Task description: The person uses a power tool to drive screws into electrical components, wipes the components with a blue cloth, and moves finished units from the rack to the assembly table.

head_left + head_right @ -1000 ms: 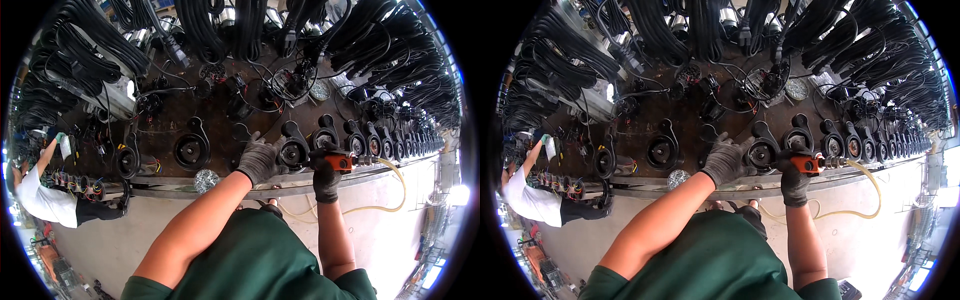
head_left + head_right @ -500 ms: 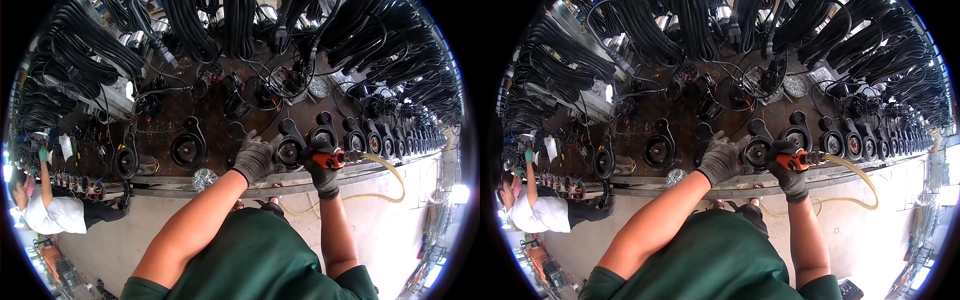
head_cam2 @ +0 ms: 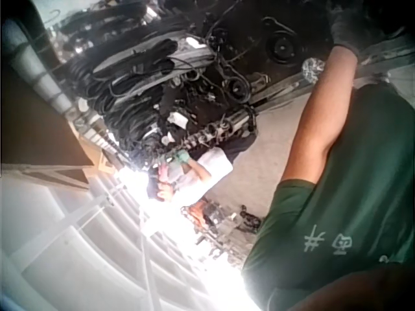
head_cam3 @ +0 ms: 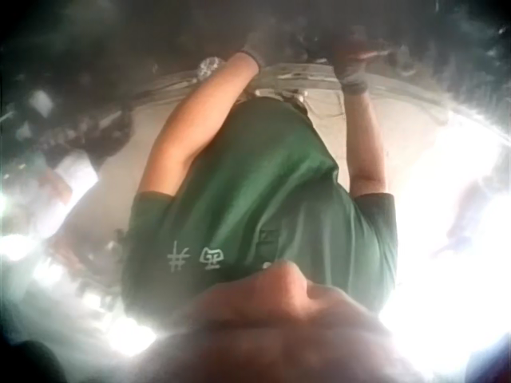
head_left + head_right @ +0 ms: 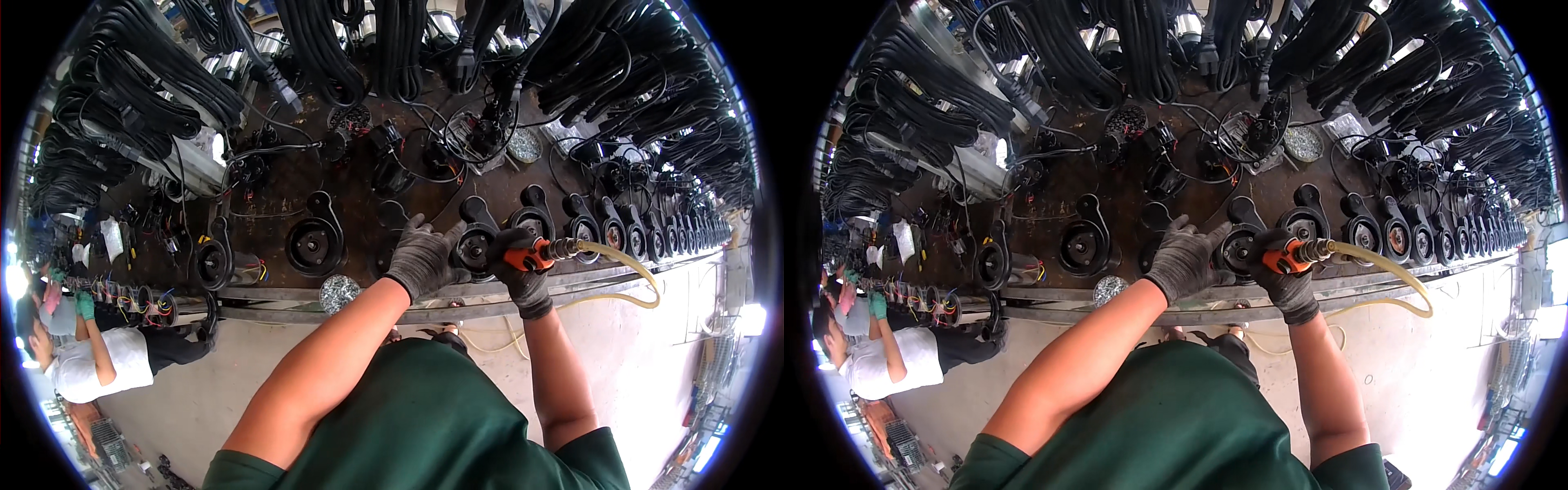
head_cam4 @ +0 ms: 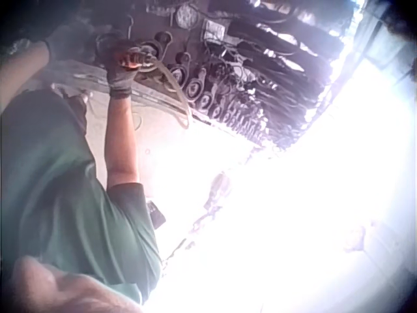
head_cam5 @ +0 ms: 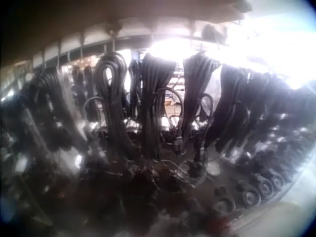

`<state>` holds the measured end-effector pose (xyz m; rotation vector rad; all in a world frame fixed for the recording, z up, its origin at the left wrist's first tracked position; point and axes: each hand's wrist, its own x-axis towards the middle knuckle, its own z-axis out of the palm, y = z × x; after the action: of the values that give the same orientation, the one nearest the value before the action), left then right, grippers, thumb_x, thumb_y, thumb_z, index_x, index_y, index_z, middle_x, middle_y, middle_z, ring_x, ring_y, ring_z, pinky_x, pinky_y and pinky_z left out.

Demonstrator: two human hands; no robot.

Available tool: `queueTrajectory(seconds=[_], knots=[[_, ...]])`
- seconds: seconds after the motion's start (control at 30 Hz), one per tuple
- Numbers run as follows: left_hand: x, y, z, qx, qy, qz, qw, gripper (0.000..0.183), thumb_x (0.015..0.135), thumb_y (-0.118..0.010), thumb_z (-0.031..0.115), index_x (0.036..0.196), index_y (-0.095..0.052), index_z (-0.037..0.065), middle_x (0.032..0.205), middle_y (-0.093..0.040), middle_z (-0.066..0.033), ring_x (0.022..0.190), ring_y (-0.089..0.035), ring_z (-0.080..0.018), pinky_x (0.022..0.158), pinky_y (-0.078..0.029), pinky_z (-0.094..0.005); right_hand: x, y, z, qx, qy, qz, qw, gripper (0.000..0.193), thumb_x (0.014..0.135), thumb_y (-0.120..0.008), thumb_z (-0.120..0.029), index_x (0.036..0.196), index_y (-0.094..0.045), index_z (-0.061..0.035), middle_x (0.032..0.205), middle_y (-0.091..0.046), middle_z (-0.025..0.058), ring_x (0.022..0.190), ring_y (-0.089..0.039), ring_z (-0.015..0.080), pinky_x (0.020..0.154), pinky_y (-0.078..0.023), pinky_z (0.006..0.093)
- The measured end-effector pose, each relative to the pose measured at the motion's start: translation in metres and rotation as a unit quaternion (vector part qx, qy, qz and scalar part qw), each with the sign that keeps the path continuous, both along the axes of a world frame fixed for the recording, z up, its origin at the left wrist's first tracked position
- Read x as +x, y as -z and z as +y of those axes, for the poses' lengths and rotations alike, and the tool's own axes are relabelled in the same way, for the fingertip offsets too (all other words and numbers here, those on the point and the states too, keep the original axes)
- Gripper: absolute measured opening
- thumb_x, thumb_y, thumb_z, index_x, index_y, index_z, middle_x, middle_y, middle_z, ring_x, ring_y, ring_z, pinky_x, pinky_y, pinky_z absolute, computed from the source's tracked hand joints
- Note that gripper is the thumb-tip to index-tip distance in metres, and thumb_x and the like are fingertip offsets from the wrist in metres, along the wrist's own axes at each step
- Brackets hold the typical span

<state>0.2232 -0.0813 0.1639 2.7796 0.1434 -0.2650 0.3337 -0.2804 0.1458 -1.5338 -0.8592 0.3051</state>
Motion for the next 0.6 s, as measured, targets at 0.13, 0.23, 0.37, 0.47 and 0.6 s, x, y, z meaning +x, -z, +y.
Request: queueTrajectory(seconds=[0.13, 0.23, 0.37, 0.47, 0.6], knots=[[0.000, 0.003, 0.000, 0.022, 0.000, -0.019, 1.000, 0.099, 0.081, -0.070, 0.068, 0.157, -0.036, 0.013, 0.108, -0.073, -0.0156, 0.124, -0.059, -0.0333, 0.123, -0.020, -0.0495, -0.003, -0.008, 0.000, 0.008, 0.014, 0.046, 0.999, 0.041, 0.073, -0.072, 0.008, 0.112, -0.063, -0.0026, 0.091, -0.069, 0.0067, 0.083, -0.067, 0.0165, 0.077, -0.057, 0.0301], [0.002, -0.003, -0.001, -0.001, 0.001, 0.019, 1.000, 0.101, 0.081, -0.069, 0.069, 0.157, -0.035, 0.013, 0.109, -0.073, -0.0153, 0.124, -0.059, -0.0321, 0.123, -0.019, -0.0495, -0.007, -0.017, -0.003, 0.018, 0.040, 0.100, 0.994, 0.041, 0.077, -0.072, 0.007, 0.115, -0.063, -0.0018, 0.096, -0.069, 0.0062, 0.085, -0.067, 0.0155, 0.078, -0.057, 0.0314], [0.001, 0.002, 0.000, -0.001, -0.006, 0.010, 1.000, 0.102, 0.081, -0.068, 0.071, 0.158, -0.034, 0.013, 0.112, -0.073, -0.0149, 0.124, -0.059, -0.0315, 0.123, -0.019, -0.0493, -0.008, -0.023, 0.001, -0.035, 0.061, 0.035, 0.997, 0.037, 0.079, -0.072, 0.006, 0.114, -0.064, -0.0010, 0.094, -0.069, 0.0059, 0.088, -0.066, 0.0143, 0.078, -0.055, 0.0289], [-0.001, 0.006, 0.001, 0.028, 0.000, 0.004, 1.000, 0.102, 0.081, -0.067, 0.071, 0.158, -0.035, 0.013, 0.113, -0.072, -0.0141, 0.122, -0.060, -0.0302, 0.123, -0.019, -0.0489, -0.010, -0.030, -0.001, 0.030, 0.012, 0.041, 0.999, 0.036, 0.080, -0.072, 0.006, 0.114, -0.064, -0.0014, 0.097, -0.069, 0.0065, 0.088, -0.067, 0.0151, 0.080, -0.055, 0.0304], [0.000, -0.001, 0.001, 0.003, 0.000, 0.015, 1.000, 0.100, 0.082, -0.067, 0.071, 0.157, -0.035, 0.014, 0.112, -0.072, -0.0131, 0.122, -0.060, -0.0290, 0.123, -0.019, -0.0482, 0.004, -0.028, 0.010, 0.048, 0.055, 0.070, 0.995, 0.040, 0.078, -0.071, 0.007, 0.116, -0.062, -0.0014, 0.097, -0.070, 0.0080, 0.088, -0.068, 0.0168, 0.081, -0.056, 0.0335]])
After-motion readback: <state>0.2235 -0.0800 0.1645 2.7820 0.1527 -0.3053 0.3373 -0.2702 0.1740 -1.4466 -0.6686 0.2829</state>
